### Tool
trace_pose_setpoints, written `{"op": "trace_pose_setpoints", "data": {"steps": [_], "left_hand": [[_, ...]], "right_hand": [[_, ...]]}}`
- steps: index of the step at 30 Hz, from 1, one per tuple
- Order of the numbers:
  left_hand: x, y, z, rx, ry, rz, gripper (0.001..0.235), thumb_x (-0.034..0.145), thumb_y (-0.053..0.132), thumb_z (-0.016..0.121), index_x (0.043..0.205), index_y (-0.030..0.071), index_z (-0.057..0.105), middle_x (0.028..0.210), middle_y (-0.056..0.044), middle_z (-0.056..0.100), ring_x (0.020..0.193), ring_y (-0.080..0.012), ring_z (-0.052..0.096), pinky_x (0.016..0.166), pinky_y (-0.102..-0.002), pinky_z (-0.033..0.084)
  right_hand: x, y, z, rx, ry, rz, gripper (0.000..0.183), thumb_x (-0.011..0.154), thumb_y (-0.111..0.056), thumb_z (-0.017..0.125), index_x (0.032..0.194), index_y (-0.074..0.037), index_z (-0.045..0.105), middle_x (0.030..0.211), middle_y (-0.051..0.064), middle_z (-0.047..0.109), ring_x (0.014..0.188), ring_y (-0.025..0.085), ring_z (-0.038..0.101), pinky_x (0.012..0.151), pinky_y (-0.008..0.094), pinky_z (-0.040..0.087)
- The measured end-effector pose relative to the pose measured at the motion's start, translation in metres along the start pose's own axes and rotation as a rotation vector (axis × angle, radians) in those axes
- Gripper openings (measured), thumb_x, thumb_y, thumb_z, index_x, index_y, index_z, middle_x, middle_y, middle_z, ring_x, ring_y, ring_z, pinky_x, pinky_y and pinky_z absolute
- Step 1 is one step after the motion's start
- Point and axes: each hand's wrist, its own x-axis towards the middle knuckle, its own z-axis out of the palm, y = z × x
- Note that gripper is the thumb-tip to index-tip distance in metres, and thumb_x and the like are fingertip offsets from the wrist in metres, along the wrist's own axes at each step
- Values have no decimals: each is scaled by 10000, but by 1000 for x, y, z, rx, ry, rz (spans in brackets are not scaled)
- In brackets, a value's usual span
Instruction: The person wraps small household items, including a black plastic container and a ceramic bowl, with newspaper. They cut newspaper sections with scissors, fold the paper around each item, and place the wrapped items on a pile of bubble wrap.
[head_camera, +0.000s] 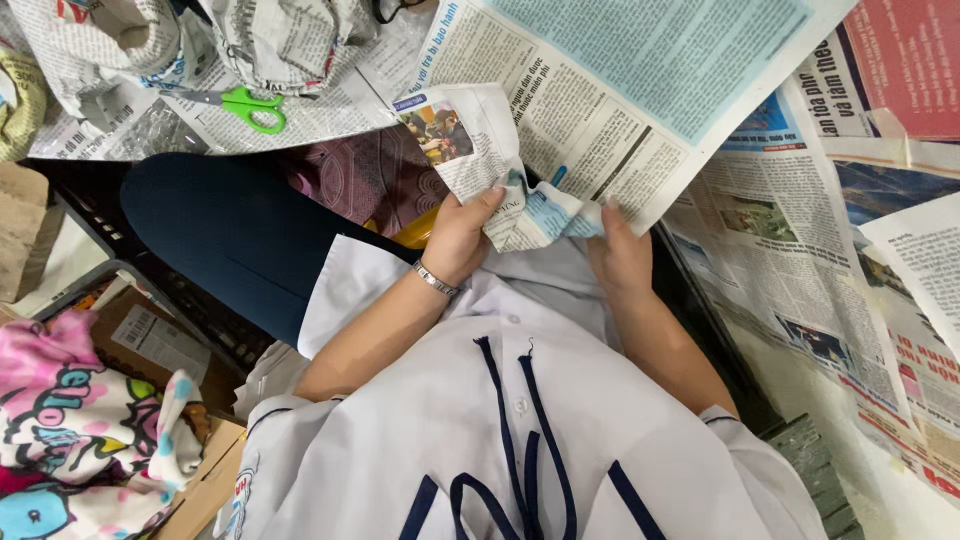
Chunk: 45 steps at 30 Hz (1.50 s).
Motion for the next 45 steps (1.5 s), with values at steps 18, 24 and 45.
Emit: {"op": "trace_pose_setpoints", "data": {"steps": [18,24,45], "left_hand": [[25,2,-29,-177,-239,-248,597,998,411,562,1456,41,469,1430,-150,586,1320,-302,560,1123,-479,457],[30,8,-31,-25,-142,15,498,1015,353,553,1394,31,525,1393,-145,622,1276,-285,594,1097,-444,474],[7,123,-7,824,251,634,293,1080,181,551,1216,-27,708,1185,-160,704,1008,-232,635,909,-340,490]], "right_hand": [[-1,-75,44,-1625,157,-816,639,852,-264,873,1383,-77,571,1245,151,590,1170,308,570,1011,425,441],[15,-87,91,-1488,-366,-352,716,752,-333,862,1375,-88,607,1101,158,714,974,313,703,844,398,542],[47,-43,41,-651,-344,4,469,1020,28,589,1477,48,485,1373,95,633,1258,152,604,1075,283,475]]}}
